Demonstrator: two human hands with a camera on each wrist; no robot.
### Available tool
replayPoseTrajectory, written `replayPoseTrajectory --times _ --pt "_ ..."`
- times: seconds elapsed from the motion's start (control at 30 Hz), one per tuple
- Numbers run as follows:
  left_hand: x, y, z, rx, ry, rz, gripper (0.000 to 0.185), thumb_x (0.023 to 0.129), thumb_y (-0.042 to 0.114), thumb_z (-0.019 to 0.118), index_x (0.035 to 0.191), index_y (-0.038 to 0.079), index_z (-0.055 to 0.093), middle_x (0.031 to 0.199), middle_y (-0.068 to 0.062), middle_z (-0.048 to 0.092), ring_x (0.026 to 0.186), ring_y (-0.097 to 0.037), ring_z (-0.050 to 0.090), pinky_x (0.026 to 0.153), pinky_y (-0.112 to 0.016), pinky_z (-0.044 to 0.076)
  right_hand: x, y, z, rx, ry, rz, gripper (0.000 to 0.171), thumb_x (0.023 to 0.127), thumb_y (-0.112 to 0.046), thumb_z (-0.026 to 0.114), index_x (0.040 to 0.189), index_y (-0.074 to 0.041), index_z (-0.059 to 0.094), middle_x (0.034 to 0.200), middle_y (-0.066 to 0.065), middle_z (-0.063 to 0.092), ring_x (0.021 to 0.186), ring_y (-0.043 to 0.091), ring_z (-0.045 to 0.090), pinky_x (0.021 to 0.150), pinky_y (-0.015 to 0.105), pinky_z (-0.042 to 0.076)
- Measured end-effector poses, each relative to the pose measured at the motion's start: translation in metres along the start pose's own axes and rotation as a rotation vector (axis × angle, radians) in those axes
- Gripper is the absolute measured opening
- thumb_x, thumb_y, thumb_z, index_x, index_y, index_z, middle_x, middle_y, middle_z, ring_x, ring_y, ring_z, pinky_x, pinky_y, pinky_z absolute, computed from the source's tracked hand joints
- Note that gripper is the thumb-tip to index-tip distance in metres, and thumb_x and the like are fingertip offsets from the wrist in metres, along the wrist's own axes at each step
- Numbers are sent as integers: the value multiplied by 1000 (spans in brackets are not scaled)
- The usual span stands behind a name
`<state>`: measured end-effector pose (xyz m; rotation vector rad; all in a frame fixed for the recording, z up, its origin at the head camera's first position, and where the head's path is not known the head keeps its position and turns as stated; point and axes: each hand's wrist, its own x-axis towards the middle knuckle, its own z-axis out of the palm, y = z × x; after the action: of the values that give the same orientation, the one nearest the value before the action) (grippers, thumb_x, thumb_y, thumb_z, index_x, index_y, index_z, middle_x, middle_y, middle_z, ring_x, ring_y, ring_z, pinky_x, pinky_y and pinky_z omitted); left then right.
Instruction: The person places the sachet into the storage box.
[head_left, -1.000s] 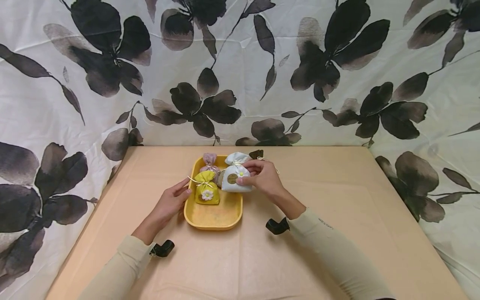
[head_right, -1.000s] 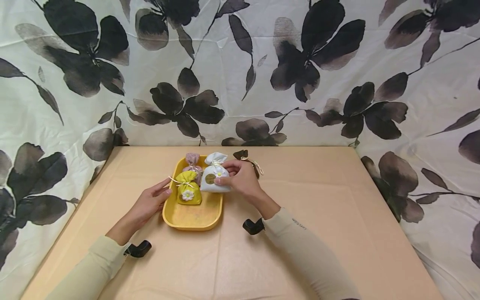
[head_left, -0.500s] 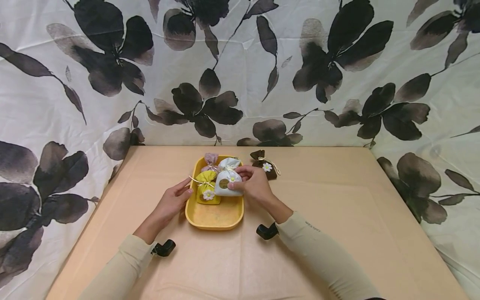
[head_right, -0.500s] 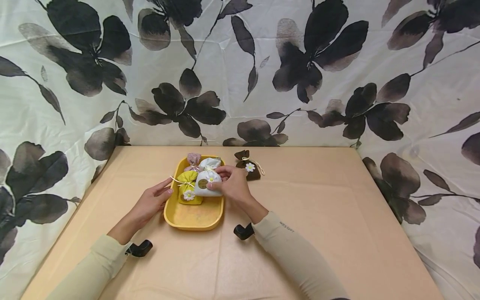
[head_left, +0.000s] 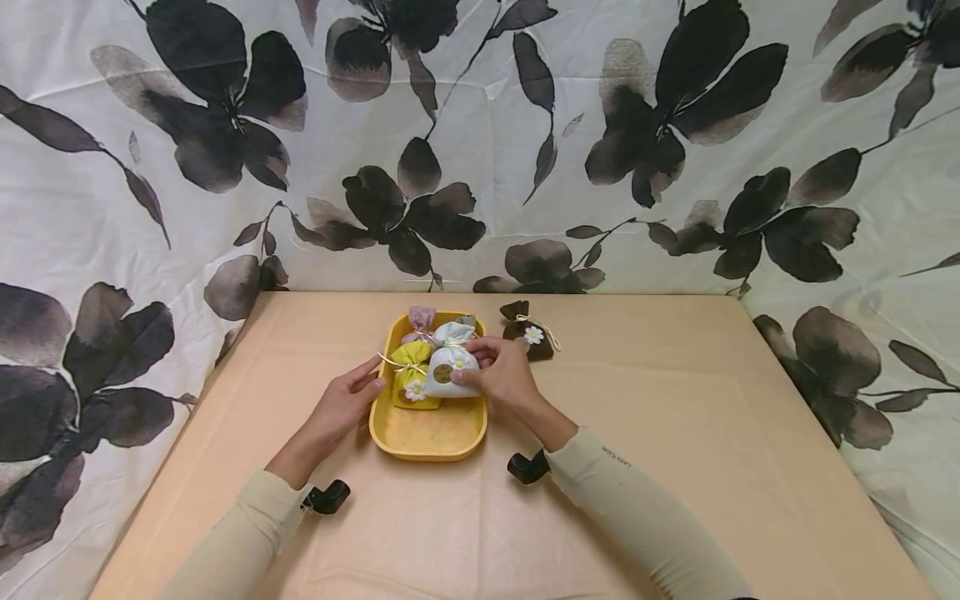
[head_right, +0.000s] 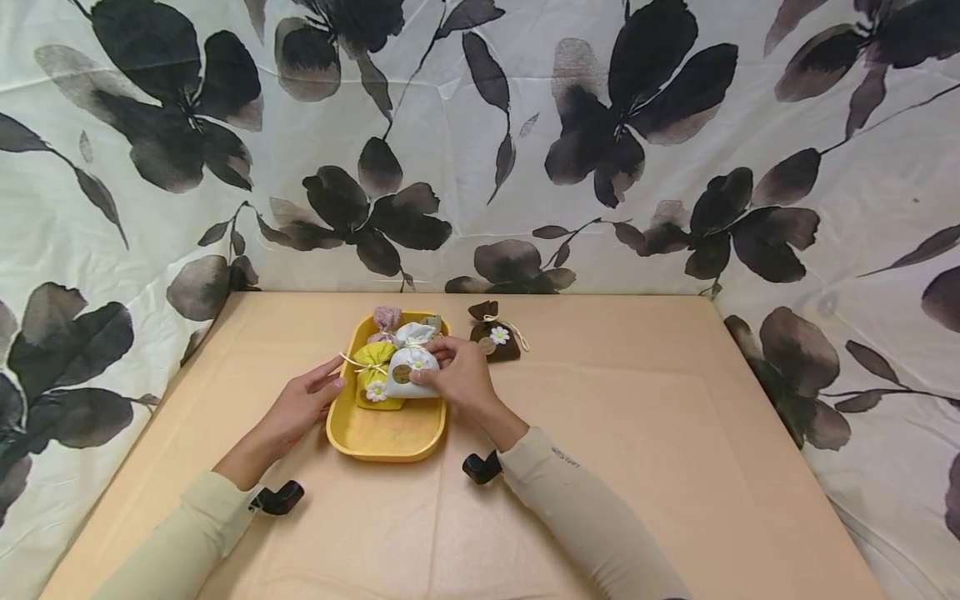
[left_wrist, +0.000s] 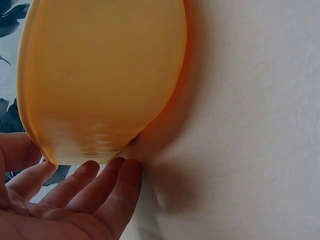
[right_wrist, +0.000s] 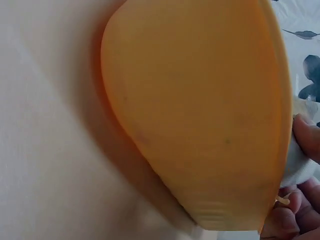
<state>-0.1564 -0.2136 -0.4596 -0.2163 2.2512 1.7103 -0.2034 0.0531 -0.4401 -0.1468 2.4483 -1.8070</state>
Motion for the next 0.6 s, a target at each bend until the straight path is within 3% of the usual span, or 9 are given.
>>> replayPoseTrajectory --times 0.17,0.23,0.47,0.6 --pt "0 2 0 -14 -8 5 60 112 20 49 167 20 26 168 -25 33 152 -40 41 119 -50 43 0 4 -11 -73 29 -45 33 79 -11 91 109 -7 78 78 7 57 70 16 46 58 21 34" --pt "0 2 0 -11 -11 7 60 112 20 49 167 19 26 168 -25 32 152 -40 41 119 -49 43 1 8 -20 -84 59 -67 33 80 -12 90 110 -6 78 78 6 55 68 16 42 58 22 31" --pt "-1 4 -1 -26 -16 8 60 112 20 48 167 19 25 168 -25 32 151 -42 41 118 -51 44 10 22 -63 -52 122 -101 36 84 -8 86 117 -1 74 110 26 73 66 13 43 57 19 34" --pt "-2 4 0 -39 -26 4 60 112 20 47 167 19 24 168 -26 31 151 -44 40 118 -53 43 17 31 -87 -71 132 -70 40 86 -10 85 123 0 73 118 23 74 64 7 42 56 19 35"
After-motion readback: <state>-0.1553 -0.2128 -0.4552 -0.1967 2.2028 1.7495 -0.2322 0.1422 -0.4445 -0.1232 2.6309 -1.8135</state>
